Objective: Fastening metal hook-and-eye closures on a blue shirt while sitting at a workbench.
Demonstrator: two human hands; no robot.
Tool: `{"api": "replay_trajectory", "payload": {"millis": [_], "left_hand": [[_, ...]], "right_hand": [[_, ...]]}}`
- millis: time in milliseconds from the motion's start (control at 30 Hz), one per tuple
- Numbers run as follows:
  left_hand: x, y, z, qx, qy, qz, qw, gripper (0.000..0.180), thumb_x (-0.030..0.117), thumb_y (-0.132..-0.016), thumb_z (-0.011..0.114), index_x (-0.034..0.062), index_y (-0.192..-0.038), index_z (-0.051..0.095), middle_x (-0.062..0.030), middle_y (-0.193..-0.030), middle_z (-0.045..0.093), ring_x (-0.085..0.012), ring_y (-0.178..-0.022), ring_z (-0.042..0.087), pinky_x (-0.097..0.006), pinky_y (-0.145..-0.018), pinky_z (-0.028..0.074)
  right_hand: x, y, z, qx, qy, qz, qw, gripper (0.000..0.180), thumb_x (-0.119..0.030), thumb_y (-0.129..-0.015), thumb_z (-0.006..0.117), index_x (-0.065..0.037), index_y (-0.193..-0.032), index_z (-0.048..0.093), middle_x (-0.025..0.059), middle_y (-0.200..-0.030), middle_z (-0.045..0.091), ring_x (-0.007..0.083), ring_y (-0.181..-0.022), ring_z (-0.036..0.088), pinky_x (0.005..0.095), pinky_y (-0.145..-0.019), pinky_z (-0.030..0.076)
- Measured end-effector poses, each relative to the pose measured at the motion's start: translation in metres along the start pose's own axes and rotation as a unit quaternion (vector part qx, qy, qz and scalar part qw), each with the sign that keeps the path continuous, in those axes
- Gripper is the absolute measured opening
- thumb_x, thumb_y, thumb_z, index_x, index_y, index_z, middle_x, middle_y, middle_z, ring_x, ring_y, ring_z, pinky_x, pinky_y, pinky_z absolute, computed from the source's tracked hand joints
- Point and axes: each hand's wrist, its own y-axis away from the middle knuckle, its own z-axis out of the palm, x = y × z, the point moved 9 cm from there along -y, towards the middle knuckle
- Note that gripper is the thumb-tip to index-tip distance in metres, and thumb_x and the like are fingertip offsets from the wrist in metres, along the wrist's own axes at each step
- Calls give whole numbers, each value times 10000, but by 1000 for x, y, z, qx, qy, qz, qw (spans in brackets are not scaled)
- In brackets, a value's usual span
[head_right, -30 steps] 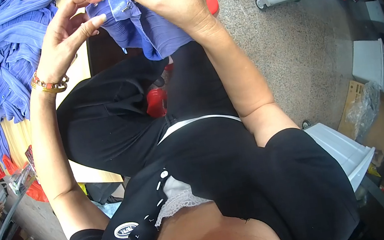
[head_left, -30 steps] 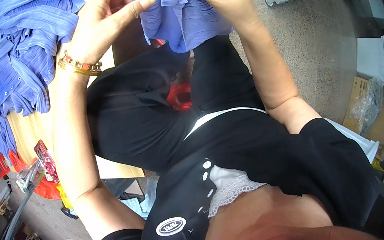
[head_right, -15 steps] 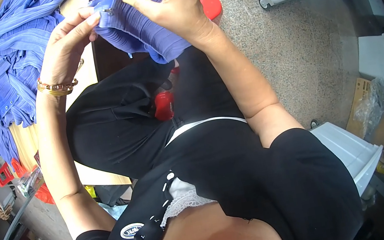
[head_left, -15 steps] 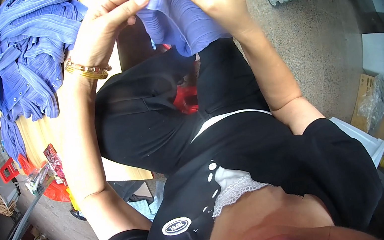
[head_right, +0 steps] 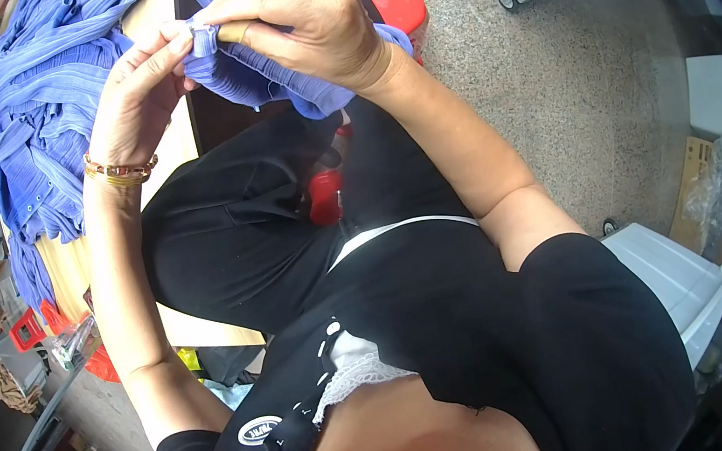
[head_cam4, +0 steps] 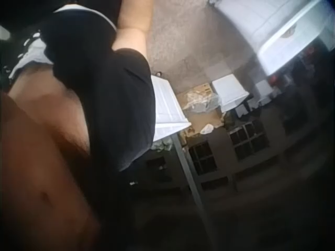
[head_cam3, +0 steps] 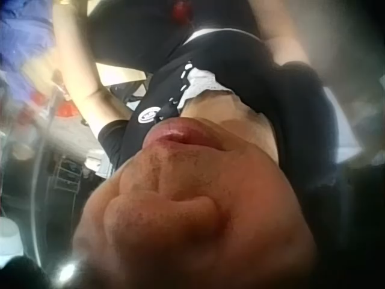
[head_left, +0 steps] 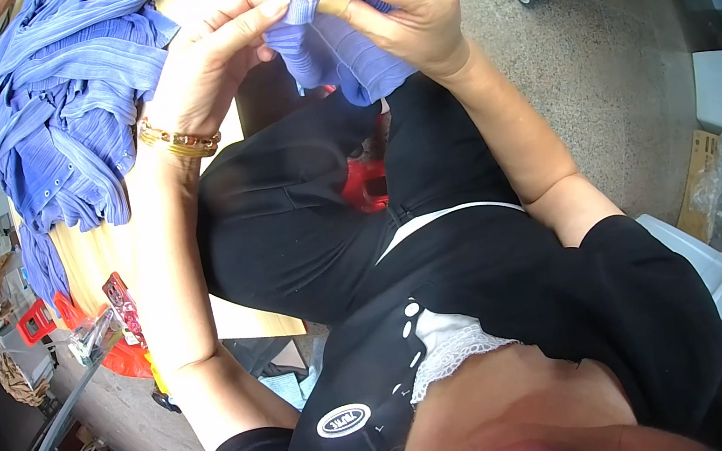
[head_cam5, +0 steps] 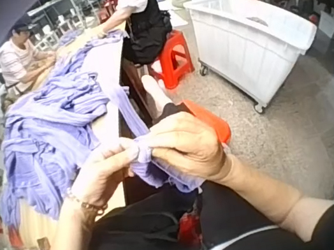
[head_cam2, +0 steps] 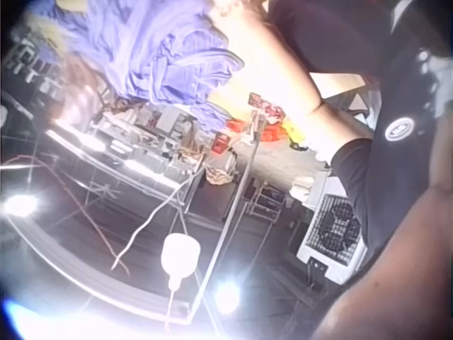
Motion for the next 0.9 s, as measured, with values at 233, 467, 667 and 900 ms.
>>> {"api": "replay_trajectory", "payload": {"millis": [233, 467, 667, 900], "left_hand": [[16, 4, -6, 44, -116, 75, 989, 423, 118, -923, 615, 40, -1324, 504, 19, -900, 645, -37, -767, 576, -185, -706, 481], [10, 2, -17, 91, -169, 62, 980, 287, 155, -926, 623, 32, -1185, 611, -12, -933, 672, -66, -772, 614, -219, -727, 522], [21, 3, 4, 67, -190, 95, 975, 203, 203, -909, 656, 55, -1040, 704, -11, -894, 686, -65, -732, 598, -207, -697, 491], [21, 5, 1, 65, -172, 88, 979, 224, 225, -915, 652, 66, -1063, 706, 10, -881, 681, -49, -744, 591, -200, -704, 489]], "right_hand": [[31, 8, -4, -28, -125, 184, 975, 151, 50, -800, 696, 26, -948, 681, 73, -842, 658, 126, -788, 620, 241, -720, 486], [30, 6, 10, -167, -169, 208, 949, 129, 35, -784, 719, 14, -904, 676, 65, -826, 650, 111, -806, 617, 243, -731, 474], [12, -10, 17, -206, -76, 22, 975, 116, -40, -754, 736, -16, -858, 691, 91, -760, 654, 203, -702, 628, 303, -665, 476], [23, -8, 13, -178, -81, 215, 957, 93, -44, -761, 730, -7, -834, 687, 92, -733, 661, 171, -643, 630, 279, -611, 481]]}}
